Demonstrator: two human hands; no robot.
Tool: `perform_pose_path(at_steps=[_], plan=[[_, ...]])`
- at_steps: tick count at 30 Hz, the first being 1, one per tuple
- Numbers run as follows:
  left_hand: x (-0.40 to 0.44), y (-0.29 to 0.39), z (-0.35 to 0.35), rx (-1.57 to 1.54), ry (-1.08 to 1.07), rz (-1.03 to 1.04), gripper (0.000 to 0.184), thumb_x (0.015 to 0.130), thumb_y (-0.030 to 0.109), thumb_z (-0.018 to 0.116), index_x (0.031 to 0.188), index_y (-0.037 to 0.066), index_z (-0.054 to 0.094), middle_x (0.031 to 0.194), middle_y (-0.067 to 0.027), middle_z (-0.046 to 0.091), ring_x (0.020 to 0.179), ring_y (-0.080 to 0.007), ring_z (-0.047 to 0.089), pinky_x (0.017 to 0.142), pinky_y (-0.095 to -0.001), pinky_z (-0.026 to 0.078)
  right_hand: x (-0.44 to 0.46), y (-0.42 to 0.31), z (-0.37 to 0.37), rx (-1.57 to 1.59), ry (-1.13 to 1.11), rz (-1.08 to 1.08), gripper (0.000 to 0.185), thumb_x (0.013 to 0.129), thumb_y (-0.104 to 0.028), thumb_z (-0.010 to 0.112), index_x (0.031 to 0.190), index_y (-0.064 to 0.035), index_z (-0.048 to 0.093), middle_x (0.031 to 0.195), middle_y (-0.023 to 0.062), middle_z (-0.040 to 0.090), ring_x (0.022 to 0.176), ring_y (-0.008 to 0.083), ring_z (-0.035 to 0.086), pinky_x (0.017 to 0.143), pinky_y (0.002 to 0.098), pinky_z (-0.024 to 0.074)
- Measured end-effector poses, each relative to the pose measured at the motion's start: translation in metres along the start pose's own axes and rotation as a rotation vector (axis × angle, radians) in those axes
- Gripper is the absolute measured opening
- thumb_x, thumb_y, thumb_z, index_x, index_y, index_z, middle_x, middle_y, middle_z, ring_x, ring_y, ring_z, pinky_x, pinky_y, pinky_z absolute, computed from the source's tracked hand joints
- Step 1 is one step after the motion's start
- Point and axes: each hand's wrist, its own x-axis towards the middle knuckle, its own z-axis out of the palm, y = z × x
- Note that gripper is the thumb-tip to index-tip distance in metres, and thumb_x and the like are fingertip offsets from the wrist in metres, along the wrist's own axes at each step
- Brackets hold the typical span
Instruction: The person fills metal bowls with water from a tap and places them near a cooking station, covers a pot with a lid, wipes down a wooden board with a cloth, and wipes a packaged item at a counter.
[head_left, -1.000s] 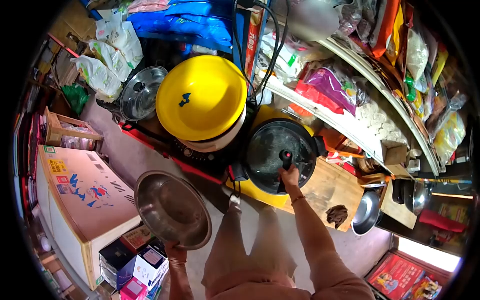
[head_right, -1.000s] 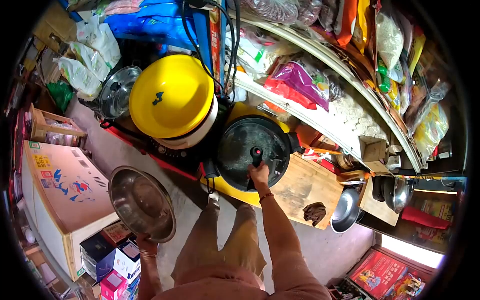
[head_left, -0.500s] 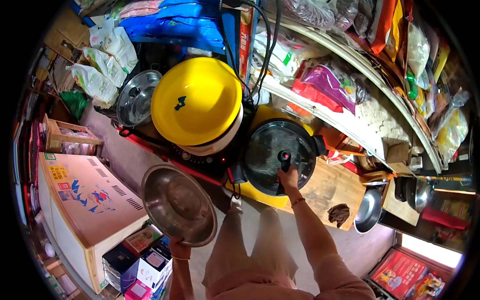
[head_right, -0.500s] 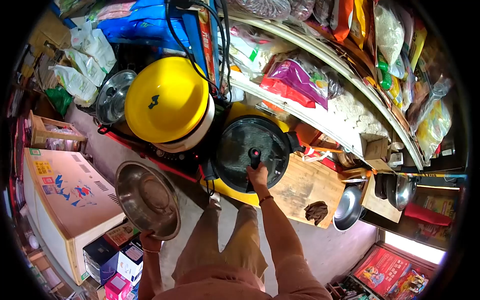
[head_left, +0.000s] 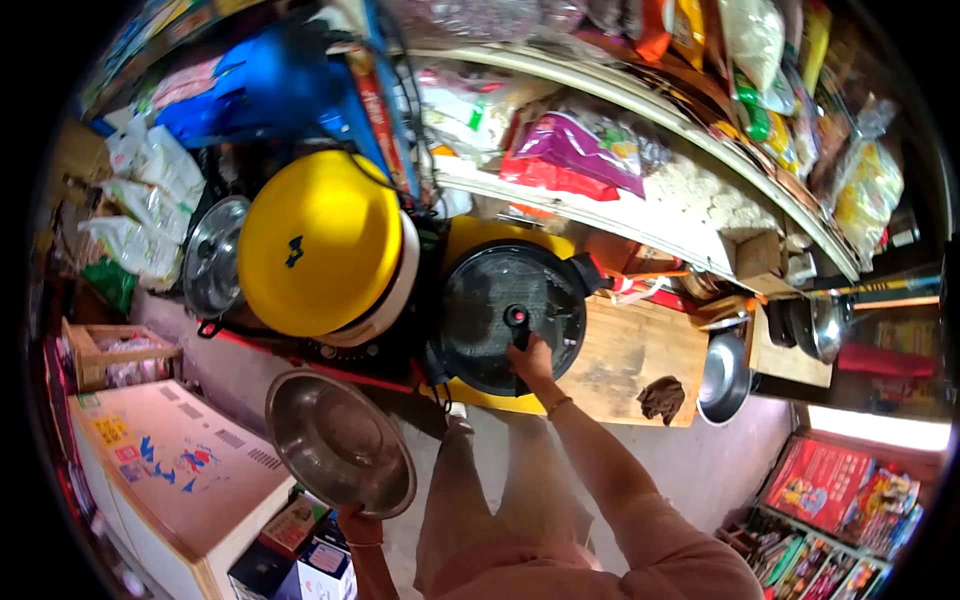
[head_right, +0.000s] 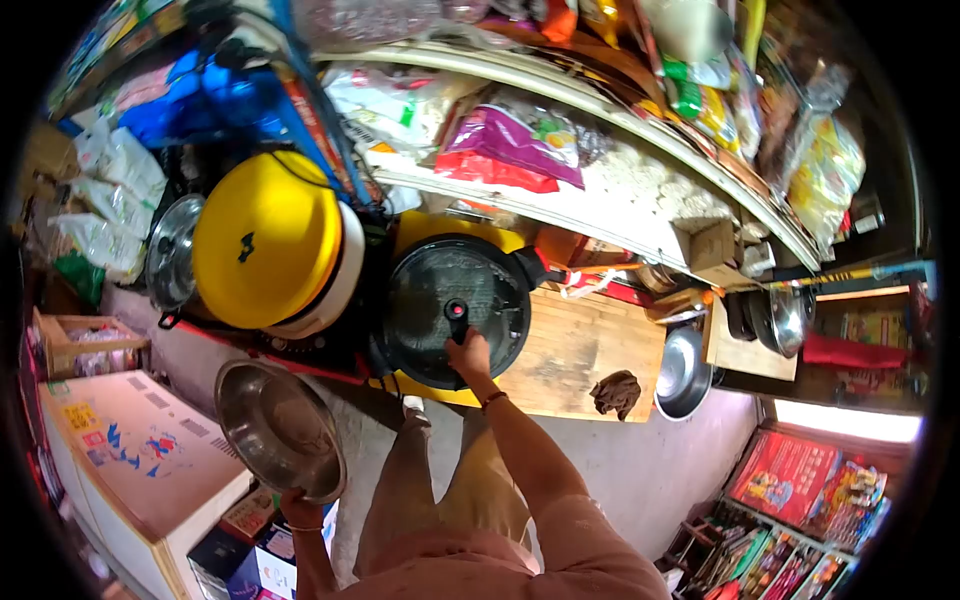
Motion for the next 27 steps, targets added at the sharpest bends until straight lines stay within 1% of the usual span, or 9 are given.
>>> perform_pose_path(at_steps=[4, 8, 10, 12, 18, 20, 22, 25, 27], plan=[[-0.003, 0.002, 0.029, 0.074, 0.047, -0.028, 0.056, 0.058, 0.007, 0.044, 0.113, -0.001, 0.040, 0.112, -0.0131, 0.046, 0.106, -0.0292, 0.042, 0.093, -0.0416, 0.033, 0.006, 0.005, -0.001, 0.033, -0.033, 0.026, 0.023, 0.066, -0.014, 0.060, 0.072, 0.0043, 0.046, 0.054, 0.0116, 0.054, 0.044, 0.0186, 0.057, 0.042, 0.0300, 0.0451], [0.006, 0.002, 0.030, 0.093, 0.024, -0.023, 0.058, 0.057, 0.008, 0.043, 0.114, -0.001, 0.038, 0.114, -0.0136, 0.043, 0.108, -0.0299, 0.039, 0.093, -0.0429, 0.032, 0.005, 0.002, -0.003, 0.026, -0.044, 0.036, 0.022, 0.067, -0.013, 0.059, 0.072, 0.0039, 0.046, 0.054, 0.0115, 0.054, 0.044, 0.0185, 0.057, 0.042, 0.0298, 0.0450], [0.010, -0.001, 0.030, 0.124, 0.014, 0.006, 0.058, 0.057, 0.008, 0.043, 0.114, -0.001, 0.038, 0.113, -0.0136, 0.043, 0.107, -0.0299, 0.039, 0.093, -0.0429, 0.031, 0.004, 0.003, -0.003, 0.035, -0.024, 0.037, 0.022, 0.067, -0.013, 0.059, 0.072, 0.0038, 0.045, 0.054, 0.0117, 0.054, 0.044, 0.0185, 0.057, 0.042, 0.0298, 0.0450], [0.007, -0.004, 0.044, 0.149, 0.010, 0.036, 0.058, 0.057, 0.008, 0.043, 0.114, 0.000, 0.038, 0.112, -0.0136, 0.044, 0.107, -0.0300, 0.039, 0.094, -0.0429, 0.031, 0.005, 0.005, -0.003, 0.057, -0.029, -0.027, 0.022, 0.067, -0.012, 0.059, 0.072, 0.0037, 0.045, 0.053, 0.0118, 0.054, 0.044, 0.0187, 0.057, 0.041, 0.0298, 0.0449], [-0.002, -0.012, 0.063, 0.121, 0.006, -0.002, 0.057, 0.056, 0.008, 0.043, 0.113, 0.001, 0.040, 0.112, -0.0132, 0.044, 0.107, -0.0295, 0.039, 0.094, -0.0430, 0.030, 0.004, 0.000, -0.008, 0.067, -0.052, -0.029, 0.022, 0.067, -0.012, 0.059, 0.071, 0.0041, 0.045, 0.051, 0.0114, 0.054, 0.042, 0.0188, 0.056, 0.041, 0.0296, 0.0444], [-0.011, -0.013, 0.073, 0.091, 0.072, -0.053, 0.058, 0.056, 0.007, 0.043, 0.114, 0.001, 0.040, 0.113, -0.0127, 0.044, 0.107, -0.0297, 0.039, 0.094, -0.0429, 0.030, 0.008, 0.001, -0.005, 0.076, -0.056, -0.047, 0.023, 0.067, -0.013, 0.059, 0.071, 0.0041, 0.045, 0.051, 0.0113, 0.054, 0.042, 0.0186, 0.056, 0.041, 0.0296, 0.0443], [-0.005, -0.015, 0.040, 0.081, 0.063, -0.047, 0.059, 0.056, 0.007, 0.043, 0.114, 0.002, 0.039, 0.114, -0.0126, 0.043, 0.108, -0.0298, 0.039, 0.094, -0.0428, 0.031, 0.004, 0.007, -0.004, 0.080, -0.066, -0.048, 0.023, 0.068, -0.013, 0.060, 0.071, 0.0041, 0.045, 0.051, 0.0113, 0.054, 0.042, 0.0184, 0.056, 0.041, 0.0295, 0.0443], [-0.001, -0.018, 0.036, 0.083, 0.005, -0.008, 0.060, 0.056, 0.007, 0.043, 0.115, 0.002, 0.039, 0.115, -0.0121, 0.043, 0.109, -0.0294, 0.038, 0.094, -0.0424, 0.031, 0.008, -0.001, -0.009, 0.096, -0.094, -0.009, 0.022, 0.069, -0.012, 0.059, 0.072, 0.0043, 0.045, 0.049, 0.0102, 0.053, 0.039, 0.0169, 0.054, 0.038, 0.0282, 0.0429], [-0.005, -0.021, 0.035, 0.093, -0.016, 0.025, 0.060, 0.056, 0.007, 0.043, 0.116, 0.002, 0.038, 0.115, -0.0119, 0.043, 0.109, -0.0290, 0.038, 0.095, -0.0421, 0.031, 0.005, -0.006, -0.014, 0.049, -0.167, 0.023, 0.029, 0.071, -0.021, 0.061, 0.076, 0.0048, 0.047, 0.058, 0.0150, 0.056, 0.051, 0.0231, 0.059, 0.047, 0.0324, 0.0459]])
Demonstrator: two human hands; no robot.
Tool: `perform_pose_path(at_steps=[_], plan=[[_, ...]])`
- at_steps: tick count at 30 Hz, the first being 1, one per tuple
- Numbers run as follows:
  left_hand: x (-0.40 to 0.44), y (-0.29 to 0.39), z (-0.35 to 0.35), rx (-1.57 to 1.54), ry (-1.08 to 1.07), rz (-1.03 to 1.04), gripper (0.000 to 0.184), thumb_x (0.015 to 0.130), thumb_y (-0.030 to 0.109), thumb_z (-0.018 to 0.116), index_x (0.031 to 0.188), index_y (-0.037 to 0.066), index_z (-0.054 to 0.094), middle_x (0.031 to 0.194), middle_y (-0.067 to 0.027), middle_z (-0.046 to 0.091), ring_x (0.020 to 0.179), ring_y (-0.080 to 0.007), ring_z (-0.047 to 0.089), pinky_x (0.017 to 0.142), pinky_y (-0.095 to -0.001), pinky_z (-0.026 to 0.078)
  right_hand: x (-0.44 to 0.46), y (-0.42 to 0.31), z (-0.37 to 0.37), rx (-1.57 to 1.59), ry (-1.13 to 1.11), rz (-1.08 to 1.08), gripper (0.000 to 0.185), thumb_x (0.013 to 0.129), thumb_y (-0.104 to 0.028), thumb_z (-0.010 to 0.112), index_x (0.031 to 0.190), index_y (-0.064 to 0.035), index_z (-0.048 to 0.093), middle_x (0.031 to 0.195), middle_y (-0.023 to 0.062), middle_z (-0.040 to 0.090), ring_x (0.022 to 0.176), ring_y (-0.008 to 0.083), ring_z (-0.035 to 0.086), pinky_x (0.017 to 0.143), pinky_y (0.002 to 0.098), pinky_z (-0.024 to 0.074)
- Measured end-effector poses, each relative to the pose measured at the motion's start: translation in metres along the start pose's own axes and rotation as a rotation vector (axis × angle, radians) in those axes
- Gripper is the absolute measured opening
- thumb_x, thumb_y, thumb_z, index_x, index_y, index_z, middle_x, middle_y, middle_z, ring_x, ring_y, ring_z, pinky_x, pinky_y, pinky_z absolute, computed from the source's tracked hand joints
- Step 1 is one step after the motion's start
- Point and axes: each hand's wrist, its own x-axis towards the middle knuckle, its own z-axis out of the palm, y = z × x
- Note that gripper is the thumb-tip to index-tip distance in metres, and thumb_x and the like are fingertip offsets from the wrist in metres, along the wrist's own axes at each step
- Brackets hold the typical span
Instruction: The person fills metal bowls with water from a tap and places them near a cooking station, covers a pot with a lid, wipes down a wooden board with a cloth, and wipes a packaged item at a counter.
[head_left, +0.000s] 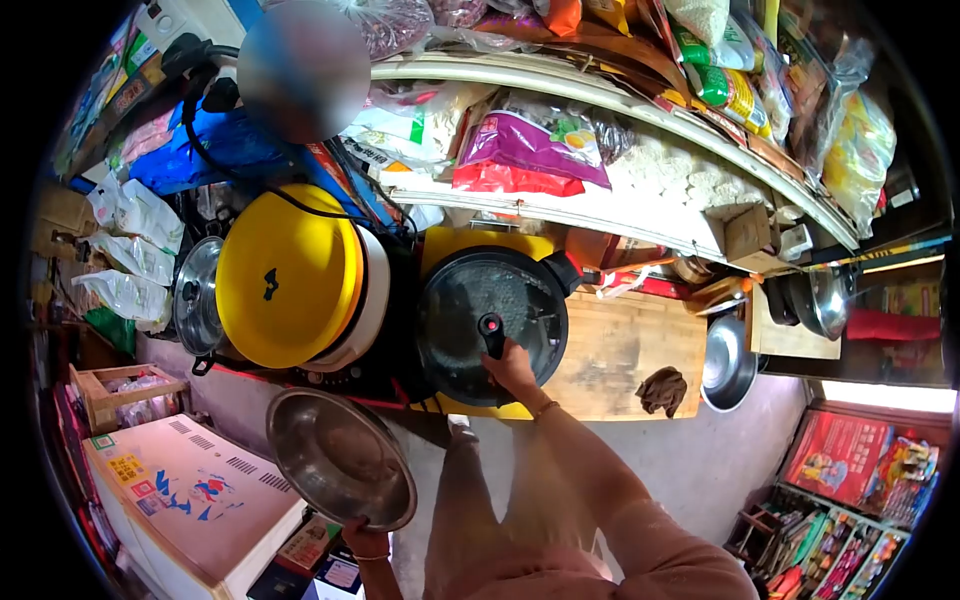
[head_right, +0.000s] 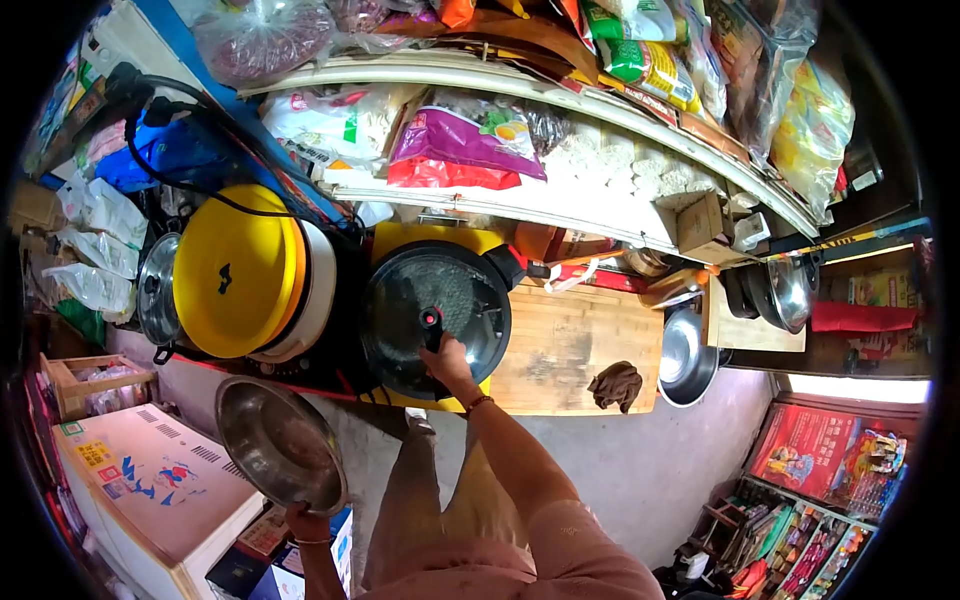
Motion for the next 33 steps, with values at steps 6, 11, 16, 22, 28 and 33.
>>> perform_pose_path(at_steps=[6, 11, 16, 22, 28, 33], plan=[[-0.013, 0.009, -0.010, -0.004, 0.033, -0.057, 0.058, 0.057, 0.008, 0.041, 0.115, 0.000, 0.039, 0.115, -0.0111, 0.044, 0.109, -0.0283, 0.038, 0.096, -0.0413, 0.029, 0.089, 0.014, -0.091, -0.694, 0.562, -0.504, 0.053, 0.082, -0.035, 0.044, 0.116, 0.0036, 0.035, 0.117, 0.0233, 0.040, 0.108, 0.0368, 0.038, 0.089, 0.0420, 0.0325], [-0.024, 0.007, -0.026, 0.043, 0.085, 0.050, 0.056, 0.058, 0.009, 0.041, 0.113, -0.001, 0.040, 0.115, -0.0107, 0.044, 0.109, -0.0270, 0.038, 0.096, -0.0396, 0.028, 0.119, 0.039, -0.095, -0.955, 0.495, -0.465, 0.061, 0.081, -0.037, 0.044, 0.122, 0.0057, 0.028, 0.128, 0.0219, 0.029, 0.120, 0.0310, 0.027, 0.097, 0.0425, 0.0212], [-0.021, 0.005, -0.027, -0.028, 0.054, 0.024, 0.051, 0.059, 0.008, 0.041, 0.110, -0.001, 0.043, 0.113, -0.0110, 0.045, 0.107, -0.0271, 0.039, 0.096, -0.0399, 0.028, 0.119, 0.042, -0.090, -0.876, 0.540, -0.598, 0.058, 0.081, -0.041, 0.044, 0.113, 0.0080, 0.040, 0.116, 0.0240, 0.042, 0.108, 0.0364, 0.041, 0.090, 0.0442, 0.0318], [-0.026, 0.016, -0.030, -0.053, 0.026, 0.016, 0.045, 0.061, 0.006, 0.043, 0.106, 0.000, 0.047, 0.109, -0.0097, 0.049, 0.104, -0.0263, 0.044, 0.093, -0.0392, 0.032, -0.014, -0.027, 0.033, -0.604, -0.027, -0.917, 0.056, 0.075, -0.031, 0.054, 0.116, 0.0019, 0.036, 0.120, 0.0195, 0.038, 0.110, 0.0330, 0.037, 0.092, 0.0400, 0.0298], [-0.026, 0.027, -0.041, -0.100, 0.058, 0.029, 0.045, 0.063, 0.005, 0.042, 0.107, -0.001, 0.046, 0.111, -0.0116, 0.048, 0.106, -0.0271, 0.043, 0.093, -0.0401, 0.033, -0.044, 0.019, 0.128, -1.105, -0.295, -0.944, 0.060, 0.083, -0.040, 0.038, 0.129, -0.0051, 0.023, 0.136, 0.0077, 0.018, 0.126, 0.0198, 0.016, 0.101, 0.0363, 0.0135], [-0.018, 0.034, -0.057, -0.118, 0.050, -0.023, 0.041, 0.064, 0.006, 0.042, 0.104, -0.001, 0.049, 0.111, -0.0125, 0.048, 0.105, -0.0289, 0.043, 0.092, -0.0433, 0.033, -0.049, 0.008, 0.098, -1.153, -0.232, -0.946, 0.055, 0.082, -0.034, 0.041, 0.127, -0.0055, 0.028, 0.135, 0.0077, 0.021, 0.125, 0.0195, 0.018, 0.100, 0.0398, 0.0169]])
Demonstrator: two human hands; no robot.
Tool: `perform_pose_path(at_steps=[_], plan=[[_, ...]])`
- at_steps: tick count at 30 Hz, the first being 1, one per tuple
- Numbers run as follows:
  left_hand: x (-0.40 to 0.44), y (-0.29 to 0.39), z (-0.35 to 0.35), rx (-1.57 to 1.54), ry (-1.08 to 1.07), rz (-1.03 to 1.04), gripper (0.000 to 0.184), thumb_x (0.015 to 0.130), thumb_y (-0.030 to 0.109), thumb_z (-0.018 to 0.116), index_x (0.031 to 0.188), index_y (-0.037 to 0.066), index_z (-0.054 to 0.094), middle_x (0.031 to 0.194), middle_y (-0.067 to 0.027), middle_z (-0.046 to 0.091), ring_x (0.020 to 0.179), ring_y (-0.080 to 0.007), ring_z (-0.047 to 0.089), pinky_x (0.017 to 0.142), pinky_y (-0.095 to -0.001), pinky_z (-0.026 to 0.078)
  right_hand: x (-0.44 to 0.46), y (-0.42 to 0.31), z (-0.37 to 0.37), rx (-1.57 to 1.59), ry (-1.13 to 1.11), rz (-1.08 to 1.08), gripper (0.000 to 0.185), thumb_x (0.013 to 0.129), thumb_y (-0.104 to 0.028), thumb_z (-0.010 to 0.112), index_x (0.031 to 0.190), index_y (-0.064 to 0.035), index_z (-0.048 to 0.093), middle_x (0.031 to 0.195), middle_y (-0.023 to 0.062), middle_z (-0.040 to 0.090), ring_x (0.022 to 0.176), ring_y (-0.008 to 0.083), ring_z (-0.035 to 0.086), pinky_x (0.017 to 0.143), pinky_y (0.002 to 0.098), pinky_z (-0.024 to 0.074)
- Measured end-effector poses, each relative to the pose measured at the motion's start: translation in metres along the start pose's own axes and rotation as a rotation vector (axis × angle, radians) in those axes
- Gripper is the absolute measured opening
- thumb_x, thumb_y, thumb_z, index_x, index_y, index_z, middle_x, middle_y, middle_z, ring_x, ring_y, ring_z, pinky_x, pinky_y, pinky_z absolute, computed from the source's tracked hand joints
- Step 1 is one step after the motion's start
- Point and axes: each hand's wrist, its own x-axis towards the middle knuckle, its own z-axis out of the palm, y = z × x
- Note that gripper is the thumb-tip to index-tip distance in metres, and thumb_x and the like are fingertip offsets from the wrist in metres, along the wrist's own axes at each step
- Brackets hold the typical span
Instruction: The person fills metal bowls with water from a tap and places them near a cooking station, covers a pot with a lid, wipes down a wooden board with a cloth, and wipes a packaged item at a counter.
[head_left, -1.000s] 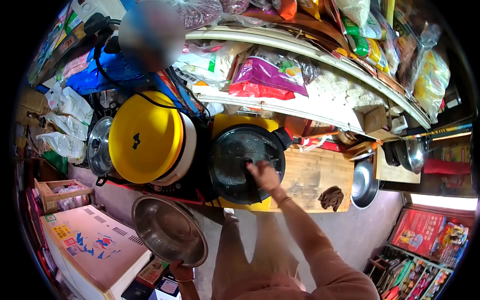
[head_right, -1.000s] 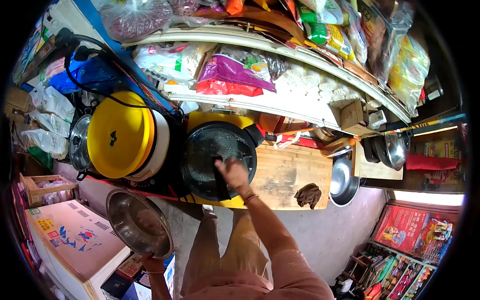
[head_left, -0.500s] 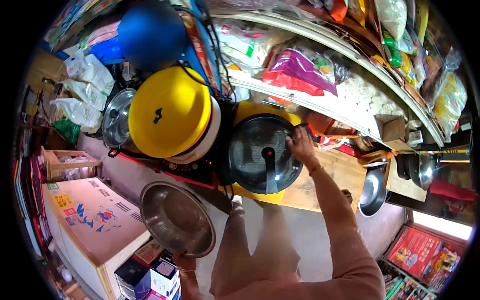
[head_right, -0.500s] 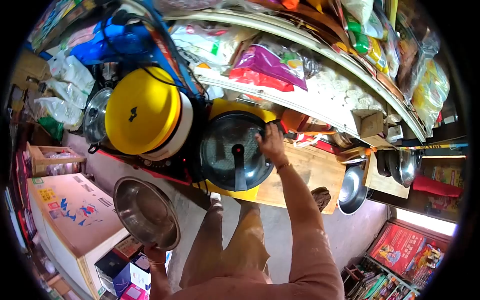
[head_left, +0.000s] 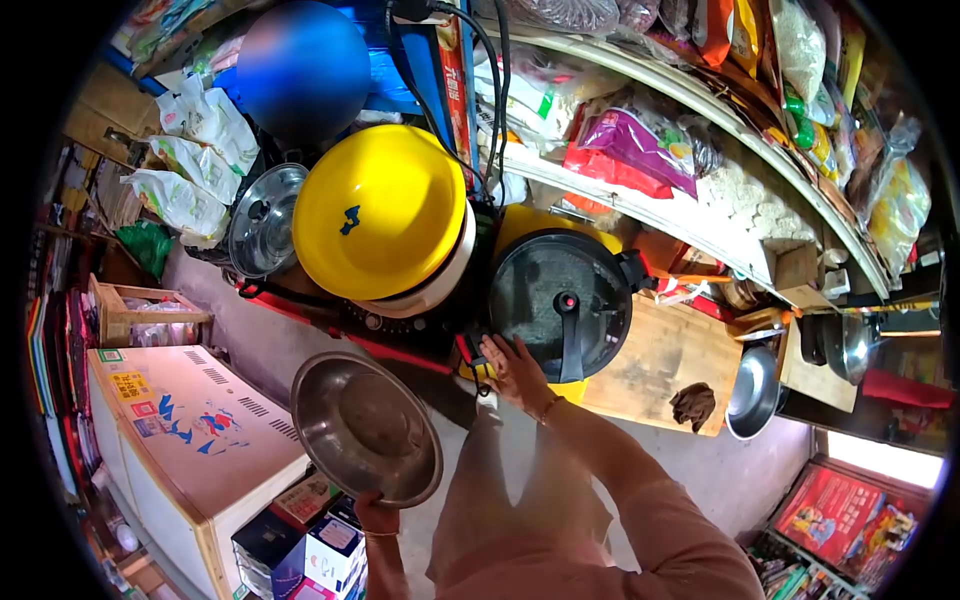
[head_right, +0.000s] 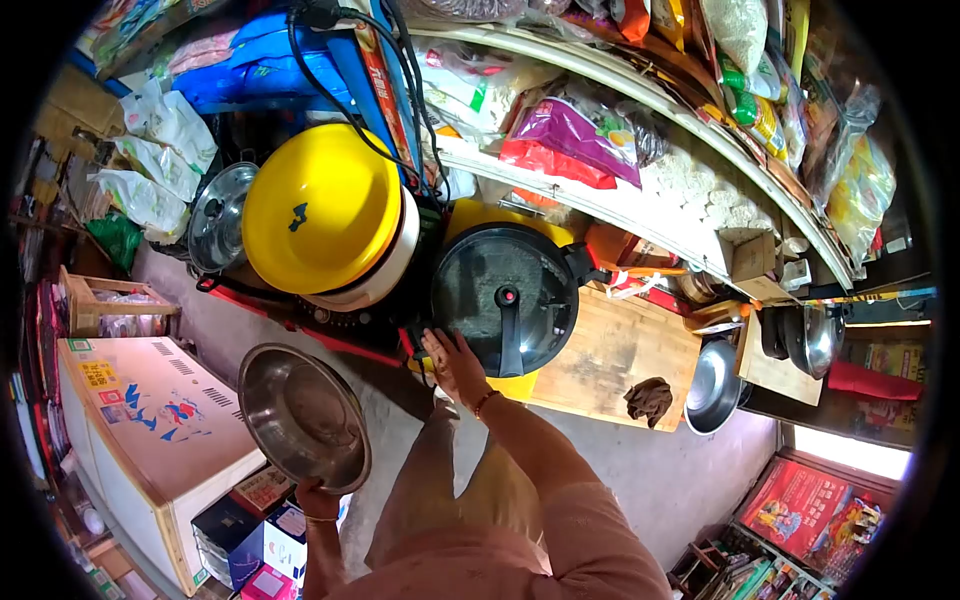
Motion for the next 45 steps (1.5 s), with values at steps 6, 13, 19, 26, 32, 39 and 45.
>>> perform_pose_path(at_steps=[6, 13, 19, 26, 32, 39, 45], plan=[[0.006, 0.001, -0.003, -0.026, -0.027, -0.036, 0.054, 0.059, 0.002, 0.041, 0.113, -0.001, 0.041, 0.114, -0.0120, 0.045, 0.110, -0.0297, 0.038, 0.095, -0.0449, 0.030, -0.033, 0.067, -0.050, 0.278, 0.521, 0.504, 0.058, 0.075, -0.026, 0.056, 0.123, -0.0051, 0.033, 0.123, 0.0152, 0.035, 0.116, 0.0260, 0.033, 0.094, 0.0427, 0.0260], [0.013, -0.004, 0.009, 0.015, 0.037, -0.094, 0.056, 0.057, 0.003, 0.042, 0.113, 0.001, 0.041, 0.113, -0.0113, 0.046, 0.109, -0.0281, 0.039, 0.094, -0.0434, 0.031, -0.100, 0.203, 0.088, 1.945, 0.668, 0.668, 0.047, 0.084, -0.041, 0.043, 0.118, -0.0084, 0.041, 0.108, 0.0079, 0.051, 0.101, 0.0217, 0.047, 0.084, 0.0357, 0.0405], [0.017, -0.017, 0.037, 0.088, 0.002, -0.088, 0.050, 0.057, 0.004, 0.044, 0.107, 0.000, 0.045, 0.109, -0.0098, 0.048, 0.106, -0.0271, 0.042, 0.094, -0.0412, 0.031, -0.071, 0.178, 0.026, 1.738, 0.664, 0.946, 0.035, 0.084, -0.030, 0.048, 0.108, -0.0049, 0.046, 0.088, 0.0080, 0.055, 0.084, 0.0214, 0.054, 0.075, 0.0345, 0.0445], [0.033, -0.023, 0.018, 0.300, -0.082, -0.019, 0.049, 0.060, -0.001, 0.045, 0.109, 0.003, 0.044, 0.108, -0.0098, 0.048, 0.100, -0.0245, 0.045, 0.088, -0.0376, 0.037, -0.057, 0.194, 0.052, 1.796, 0.573, 1.037, 0.044, 0.083, -0.030, 0.051, 0.114, -0.0016, 0.039, 0.099, 0.0086, 0.053, 0.087, 0.0180, 0.051, 0.077, 0.0303, 0.0419], [0.048, -0.040, 0.069, 0.498, -0.160, -0.035, 0.030, 0.065, 0.001, 0.048, 0.094, 0.003, 0.052, 0.098, -0.0083, 0.054, 0.090, -0.0202, 0.051, 0.079, -0.0334, 0.042, -0.131, 0.118, 0.094, 1.118, 0.851, 0.970, 0.040, 0.077, -0.013, 0.058, 0.111, -0.0002, 0.041, 0.096, 0.0137, 0.052, 0.088, 0.0189, 0.050, 0.076, 0.0293, 0.0412], [0.066, -0.112, 0.117, 0.765, -0.499, -0.121, 0.020, 0.075, 0.004, 0.048, 0.094, 0.001, 0.052, 0.092, -0.0082, 0.054, 0.085, -0.0188, 0.052, 0.079, -0.0320, 0.042, -0.295, -0.012, 0.073, 0.947, -0.057, 1.078, 0.030, 0.081, -0.027, 0.050, 0.097, -0.0019, 0.057, 0.089, 0.0113, 0.060, 0.083, 0.0185, 0.056, 0.073, 0.0316, 0.0428], [0.053, -0.071, 0.201, 0.203, -0.301, -0.005, 0.010, 0.071, 0.003, 0.049, 0.080, 0.002, 0.052, 0.082, -0.0079, 0.053, 0.083, -0.0219, 0.052, 0.079, -0.0350, 0.042, -0.417, -0.020, 0.085, 1.754, 0.363, 1.517, 0.026, 0.085, -0.017, 0.038, 0.103, -0.0004, 0.047, 0.087, 0.0144, 0.057, 0.073, 0.0241, 0.059, 0.060, 0.0321, 0.0491]])
